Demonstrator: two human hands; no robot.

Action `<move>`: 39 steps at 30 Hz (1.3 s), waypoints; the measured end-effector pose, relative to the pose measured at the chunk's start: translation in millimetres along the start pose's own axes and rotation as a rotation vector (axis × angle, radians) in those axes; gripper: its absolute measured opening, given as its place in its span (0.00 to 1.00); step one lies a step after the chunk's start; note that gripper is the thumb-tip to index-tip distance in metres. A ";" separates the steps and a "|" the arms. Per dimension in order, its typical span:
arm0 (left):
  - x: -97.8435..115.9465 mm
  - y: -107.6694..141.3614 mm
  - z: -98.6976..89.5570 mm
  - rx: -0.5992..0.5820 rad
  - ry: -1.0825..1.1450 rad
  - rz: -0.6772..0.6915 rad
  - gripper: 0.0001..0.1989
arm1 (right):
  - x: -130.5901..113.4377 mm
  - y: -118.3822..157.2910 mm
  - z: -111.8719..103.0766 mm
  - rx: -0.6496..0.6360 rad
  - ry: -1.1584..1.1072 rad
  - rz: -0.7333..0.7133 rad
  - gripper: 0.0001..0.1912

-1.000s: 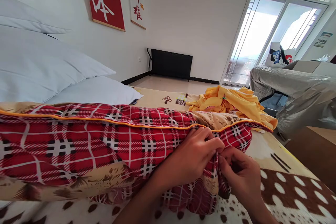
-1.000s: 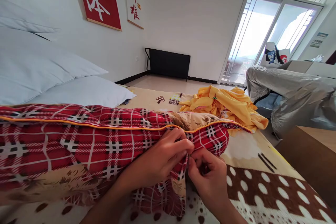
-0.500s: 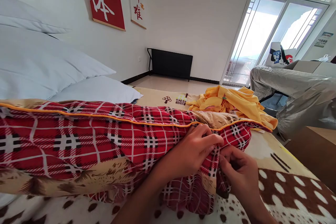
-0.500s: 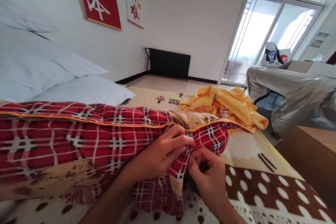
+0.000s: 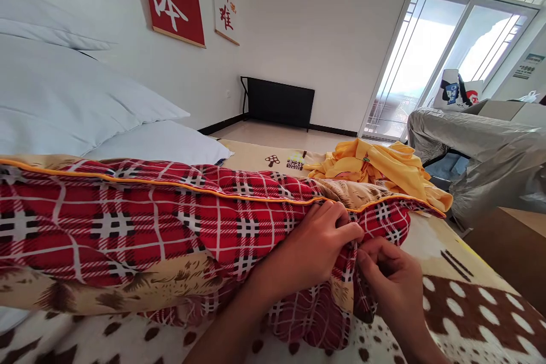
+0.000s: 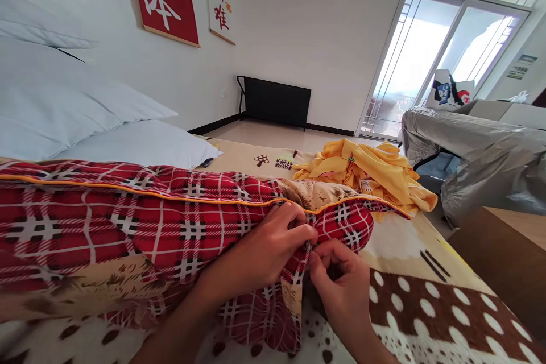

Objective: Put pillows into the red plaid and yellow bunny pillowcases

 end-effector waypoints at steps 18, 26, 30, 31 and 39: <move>-22.3 -6.2 1.8 0.445 -0.323 -0.001 0.13 | 11.3 4.6 17.6 -0.122 0.091 -0.206 0.14; -35.2 -5.7 -0.8 0.476 -0.404 -0.085 0.14 | 6.2 4.7 13.5 -0.168 0.140 -0.138 0.13; -60.0 -4.2 -2.9 0.540 -0.359 -0.167 0.14 | 11.8 1.1 17.9 -0.265 0.203 -0.178 0.11; -64.9 -2.8 -4.3 0.552 -0.338 -0.192 0.14 | 13.8 -0.4 19.1 -0.271 0.215 -0.187 0.11; -20.3 5.4 -10.8 0.525 -0.248 -0.211 0.10 | 28.0 -7.2 20.8 -0.235 0.182 -0.175 0.15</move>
Point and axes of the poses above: each hand's wrist, its own y-axis away from the middle knuckle, its own z-axis out of the palm, x = y × z, the point moved 1 cm from there along -y, towards the middle knuckle, and after that the axes turned 11 degrees about y, right-handed, at the moved point
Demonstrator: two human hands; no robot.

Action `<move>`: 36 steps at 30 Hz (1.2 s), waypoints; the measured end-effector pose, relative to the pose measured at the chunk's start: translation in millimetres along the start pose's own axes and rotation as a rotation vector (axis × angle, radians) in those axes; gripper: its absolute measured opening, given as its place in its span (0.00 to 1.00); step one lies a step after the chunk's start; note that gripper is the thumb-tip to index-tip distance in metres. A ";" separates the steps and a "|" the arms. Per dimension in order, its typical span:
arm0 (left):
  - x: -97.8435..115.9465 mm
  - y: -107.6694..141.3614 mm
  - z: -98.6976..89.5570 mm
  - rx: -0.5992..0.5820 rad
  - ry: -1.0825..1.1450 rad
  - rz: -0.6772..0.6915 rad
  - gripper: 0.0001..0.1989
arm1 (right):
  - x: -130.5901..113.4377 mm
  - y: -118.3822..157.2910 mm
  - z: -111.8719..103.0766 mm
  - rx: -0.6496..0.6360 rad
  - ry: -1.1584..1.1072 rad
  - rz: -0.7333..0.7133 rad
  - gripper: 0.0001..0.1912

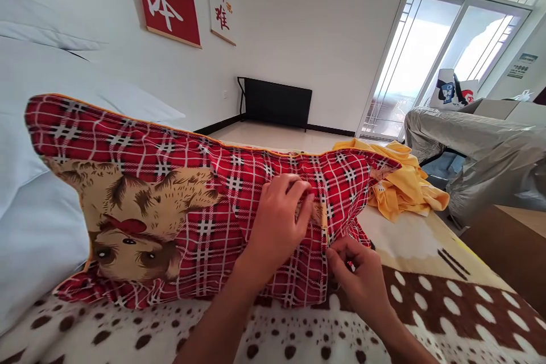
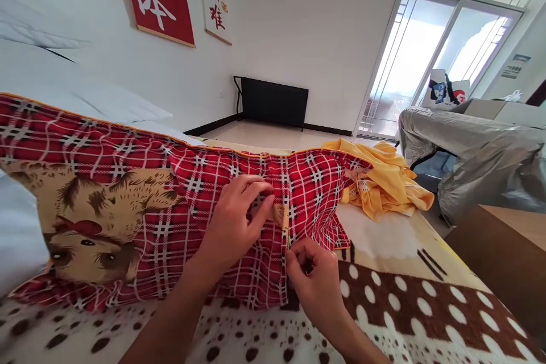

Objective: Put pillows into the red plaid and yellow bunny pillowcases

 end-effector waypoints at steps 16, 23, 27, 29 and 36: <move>27.0 11.0 6.5 -0.534 0.100 -0.291 0.15 | 1.2 1.1 -3.1 0.037 -0.088 -0.026 0.15; 23.4 10.1 10.3 -0.446 0.258 -0.305 0.15 | 2.4 0.5 -7.4 0.028 -0.092 -0.020 0.15; 21.2 8.9 11.7 -0.375 0.311 -0.307 0.16 | 2.1 -0.7 -5.3 0.032 -0.077 -0.023 0.14; 20.0 8.8 11.4 -0.323 0.331 -0.293 0.16 | 2.0 -0.9 -3.0 0.034 -0.062 -0.028 0.14; 10.0 8.4 12.4 -0.044 0.374 -0.302 0.18 | 3.0 1.1 3.4 -0.011 -0.039 -0.025 0.12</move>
Point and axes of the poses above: each hand's wrist, its own y-axis away from the middle knuckle, its own z-axis out of the palm, x = y × z, the point moved 1 cm from there along -y, towards the middle knuckle, and after that the axes turned 11 degrees about y, right-handed, at the moved point
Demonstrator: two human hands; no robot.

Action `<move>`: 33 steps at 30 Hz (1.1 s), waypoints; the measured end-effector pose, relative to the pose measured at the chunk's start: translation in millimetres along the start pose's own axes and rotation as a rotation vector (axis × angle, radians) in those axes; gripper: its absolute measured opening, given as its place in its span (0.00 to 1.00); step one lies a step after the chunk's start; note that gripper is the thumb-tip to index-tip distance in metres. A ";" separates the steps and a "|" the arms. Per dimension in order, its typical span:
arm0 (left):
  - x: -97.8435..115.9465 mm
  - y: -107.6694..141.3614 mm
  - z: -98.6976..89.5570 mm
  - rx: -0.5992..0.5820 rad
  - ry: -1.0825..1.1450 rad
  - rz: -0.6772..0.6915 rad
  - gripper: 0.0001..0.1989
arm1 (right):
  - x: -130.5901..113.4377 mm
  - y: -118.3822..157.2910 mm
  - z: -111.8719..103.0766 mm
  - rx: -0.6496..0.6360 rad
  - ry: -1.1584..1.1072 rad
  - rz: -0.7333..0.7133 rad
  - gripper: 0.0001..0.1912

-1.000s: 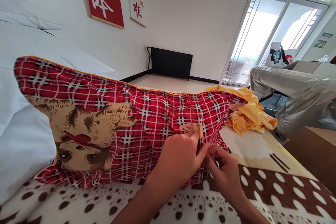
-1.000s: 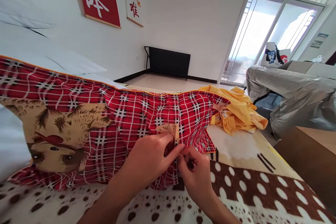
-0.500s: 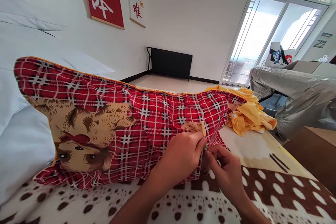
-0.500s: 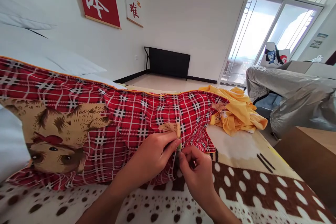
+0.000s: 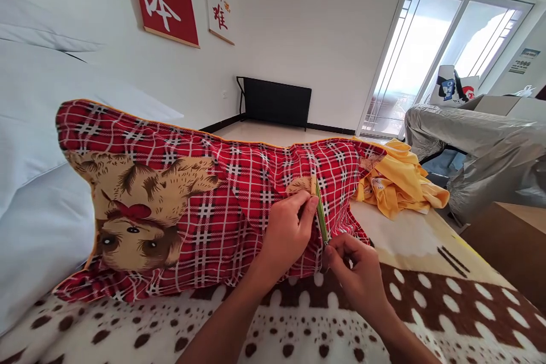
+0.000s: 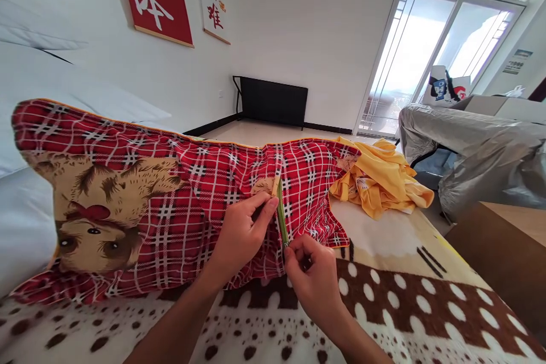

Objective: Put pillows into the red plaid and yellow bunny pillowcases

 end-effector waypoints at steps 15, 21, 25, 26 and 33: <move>-11.9 -12.3 0.0 -0.434 -0.211 -0.249 0.22 | 0.4 -14.6 2.4 -0.050 0.027 0.044 0.13; 3.0 -5.0 11.7 -0.311 -0.165 -0.115 0.19 | -3.5 -11.3 -2.1 0.006 -0.010 0.001 0.12; 10.8 -2.1 10.0 -0.221 -0.022 -0.059 0.21 | -9.5 -8.1 -9.5 0.036 -0.028 -0.035 0.12; 12.1 -1.3 8.8 -0.209 0.018 -0.047 0.21 | -11.4 -7.4 -11.2 0.045 -0.022 -0.050 0.12; 22.4 6.4 -8.4 -0.068 0.178 0.035 0.22 | -22.9 -0.4 -14.3 0.040 0.056 -0.188 0.11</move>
Point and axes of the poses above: each hand's wrist, its own y-axis away from the middle knuckle, its own z-axis out of the palm, x = y × z, the point moved 1 cm from there along -y, towards the middle knuckle, and after that the axes turned 11 degrees about y, right-handed, at the moved point
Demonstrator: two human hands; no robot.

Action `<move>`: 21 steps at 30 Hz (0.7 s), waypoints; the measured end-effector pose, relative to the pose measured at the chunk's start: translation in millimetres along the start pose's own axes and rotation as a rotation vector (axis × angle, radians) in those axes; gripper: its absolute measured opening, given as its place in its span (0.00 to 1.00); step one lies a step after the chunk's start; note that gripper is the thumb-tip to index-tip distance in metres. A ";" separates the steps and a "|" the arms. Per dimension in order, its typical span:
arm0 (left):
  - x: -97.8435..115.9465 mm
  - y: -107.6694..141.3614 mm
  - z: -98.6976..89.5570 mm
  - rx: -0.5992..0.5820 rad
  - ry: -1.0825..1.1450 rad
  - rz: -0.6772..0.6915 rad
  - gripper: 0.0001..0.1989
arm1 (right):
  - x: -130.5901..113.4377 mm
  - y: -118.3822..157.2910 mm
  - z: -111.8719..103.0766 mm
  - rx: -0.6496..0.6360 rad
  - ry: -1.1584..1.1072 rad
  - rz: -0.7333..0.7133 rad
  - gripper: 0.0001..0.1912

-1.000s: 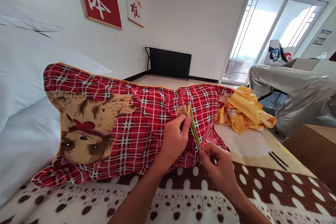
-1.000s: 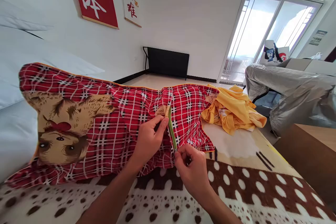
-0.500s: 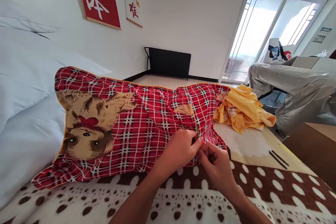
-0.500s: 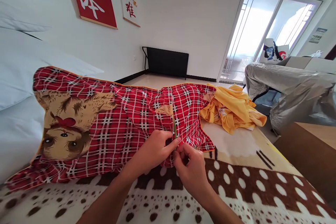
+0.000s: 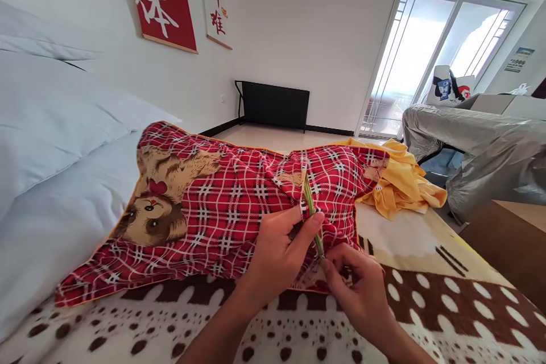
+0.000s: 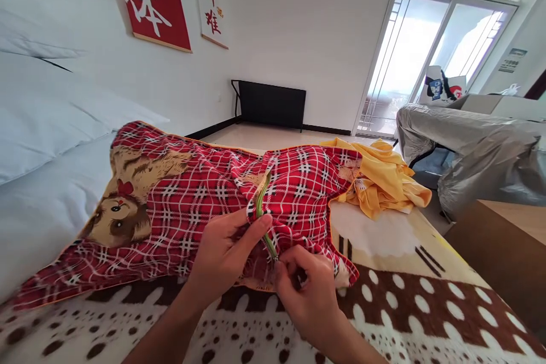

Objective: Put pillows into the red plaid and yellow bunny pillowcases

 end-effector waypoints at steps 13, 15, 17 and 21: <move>-16.0 -16.2 -1.6 -0.267 -0.170 -0.203 0.08 | 9.8 -4.2 15.0 -0.145 -0.034 0.112 0.11; -17.1 -14.5 -1.2 -0.341 -0.286 -0.246 0.09 | 13.4 -6.5 16.8 -0.110 -0.036 0.123 0.12; -17.8 -12.5 -1.3 -0.383 -0.366 -0.269 0.08 | 16.1 -7.9 18.5 -0.110 -0.044 0.135 0.12; -19.4 -11.5 -2.6 -0.437 -0.368 -0.251 0.03 | 17.9 -7.4 21.3 -0.143 -0.027 0.131 0.12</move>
Point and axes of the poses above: each hand's wrist, its own y-axis away from the middle knuckle, its own z-axis out of the palm, x = y × z, the point moved 1 cm from there along -y, towards the middle knuckle, and after that the axes turned 11 degrees about y, right-handed, at the moved point
